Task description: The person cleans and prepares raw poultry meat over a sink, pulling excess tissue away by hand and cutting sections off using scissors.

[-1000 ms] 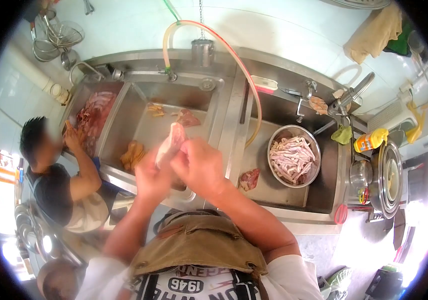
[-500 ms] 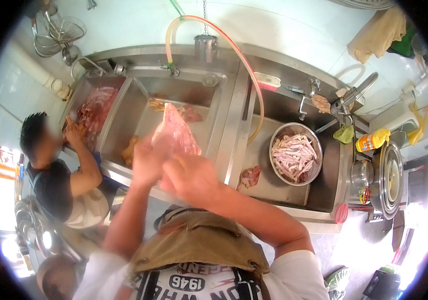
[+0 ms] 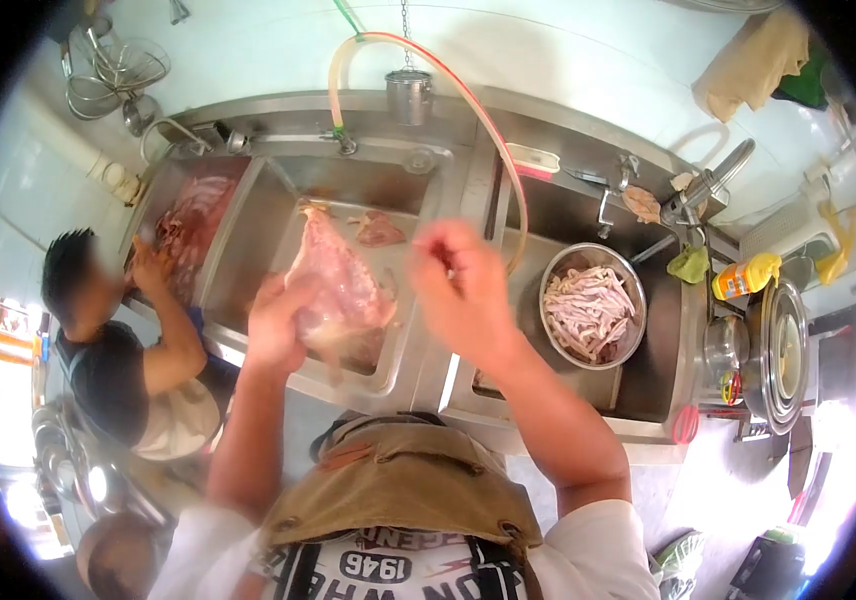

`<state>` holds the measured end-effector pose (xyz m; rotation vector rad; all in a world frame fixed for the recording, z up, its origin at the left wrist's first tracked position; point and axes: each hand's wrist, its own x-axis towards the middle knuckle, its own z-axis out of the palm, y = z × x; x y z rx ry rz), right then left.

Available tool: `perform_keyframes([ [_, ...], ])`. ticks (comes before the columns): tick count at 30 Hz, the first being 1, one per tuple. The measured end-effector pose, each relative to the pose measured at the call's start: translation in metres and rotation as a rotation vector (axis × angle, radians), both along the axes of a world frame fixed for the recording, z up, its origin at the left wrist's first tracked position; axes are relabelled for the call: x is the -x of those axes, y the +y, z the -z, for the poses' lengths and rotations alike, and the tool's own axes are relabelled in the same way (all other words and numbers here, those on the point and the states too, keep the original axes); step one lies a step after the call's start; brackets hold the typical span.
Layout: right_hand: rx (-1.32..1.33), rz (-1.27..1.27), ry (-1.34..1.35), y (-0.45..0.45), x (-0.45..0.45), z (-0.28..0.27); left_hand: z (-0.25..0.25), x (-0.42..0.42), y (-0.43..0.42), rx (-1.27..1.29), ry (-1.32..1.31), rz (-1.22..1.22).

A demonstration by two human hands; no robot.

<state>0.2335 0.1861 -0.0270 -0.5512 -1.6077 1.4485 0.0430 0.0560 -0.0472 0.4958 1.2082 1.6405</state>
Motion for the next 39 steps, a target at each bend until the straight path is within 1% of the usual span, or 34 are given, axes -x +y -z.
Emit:
perform_keyframes([
  [3, -0.142, -0.124, -0.218, -0.002, 0.008, -0.002, -0.008, -0.005, 0.000, -0.007, -0.042, 0.025],
  [4, -0.159, -0.130, -0.209, -0.004, 0.011, -0.002, -0.011, -0.007, 0.000, -0.010, -0.051, 0.034],
  [7, -0.556, -0.019, -0.256, 0.000, 0.021, -0.001, -0.015, -0.010, -0.001, 0.017, 0.005, 0.065],
  [10, -0.526, -0.028, -0.357, 0.002, 0.027, -0.004, -0.021, -0.012, -0.003, 0.013, 0.078, 0.117],
  [13, -0.700, -0.022, -0.412, 0.006, 0.033, 0.008, -0.020, -0.014, -0.004, -0.010, 0.307, 0.111],
  [16, -0.554, 0.007, -0.352, -0.002, 0.040, 0.012, -0.027, -0.011, -0.006, 0.039, 0.286, 0.145],
  [19, -0.384, -0.016, -0.304, -0.006, 0.044, 0.015, -0.017, -0.011, -0.006, 0.003, 0.128, 0.071],
  [22, -0.172, -0.088, -0.239, -0.003, 0.043, 0.026, -0.008, -0.007, -0.007, 0.028, 0.048, 0.020],
  [25, 0.096, -0.074, -0.268, 0.012, 0.044, 0.032, -0.005, -0.003, -0.008, 0.020, -0.060, -0.045],
  [28, 0.064, -0.001, -0.554, 0.029, 0.063, 0.045, 0.014, 0.014, -0.012, 0.001, -0.119, -0.115],
  [29, -0.110, 0.017, -0.583, 0.034, 0.071, 0.067, 0.032, 0.023, -0.016, -0.042, -0.110, -0.136],
  [30, -0.280, 0.043, -0.614, 0.037, 0.083, 0.101, 0.055, 0.036, -0.022, -0.085, -0.102, -0.148],
  [31, -0.506, 0.079, -0.609, 0.039, 0.099, 0.137, 0.069, 0.045, -0.024, -0.130, -0.104, -0.140],
  [33, -0.620, 0.205, -0.586, 0.041, 0.131, 0.209, 0.053, 0.049, -0.027, -0.029, -0.107, -0.063],
  [34, -0.331, -0.061, -1.003, 0.037, 0.127, 0.179, 0.032, 0.042, -0.017, -0.068, -0.171, 0.091],
  [35, -0.292, -0.066, -0.980, 0.038, 0.124, 0.191, 0.043, 0.046, -0.017, -0.095, -0.115, 0.088],
  [36, -0.252, -0.070, -0.958, 0.039, 0.120, 0.204, 0.053, 0.046, -0.022, 0.035, -0.344, -0.072],
  [37, -0.275, -0.107, -0.951, 0.035, 0.107, 0.212, 0.073, 0.058, -0.018, -0.054, -0.360, 0.034],
  [38, -0.233, -0.085, -0.879, 0.031, 0.099, 0.227, 0.093, 0.069, -0.015, -0.140, -0.375, 0.141],
  [39, -0.168, -0.095, -0.887, 0.024, 0.086, 0.216, 0.081, 0.053, -0.014, -0.034, -0.238, -0.022],
])
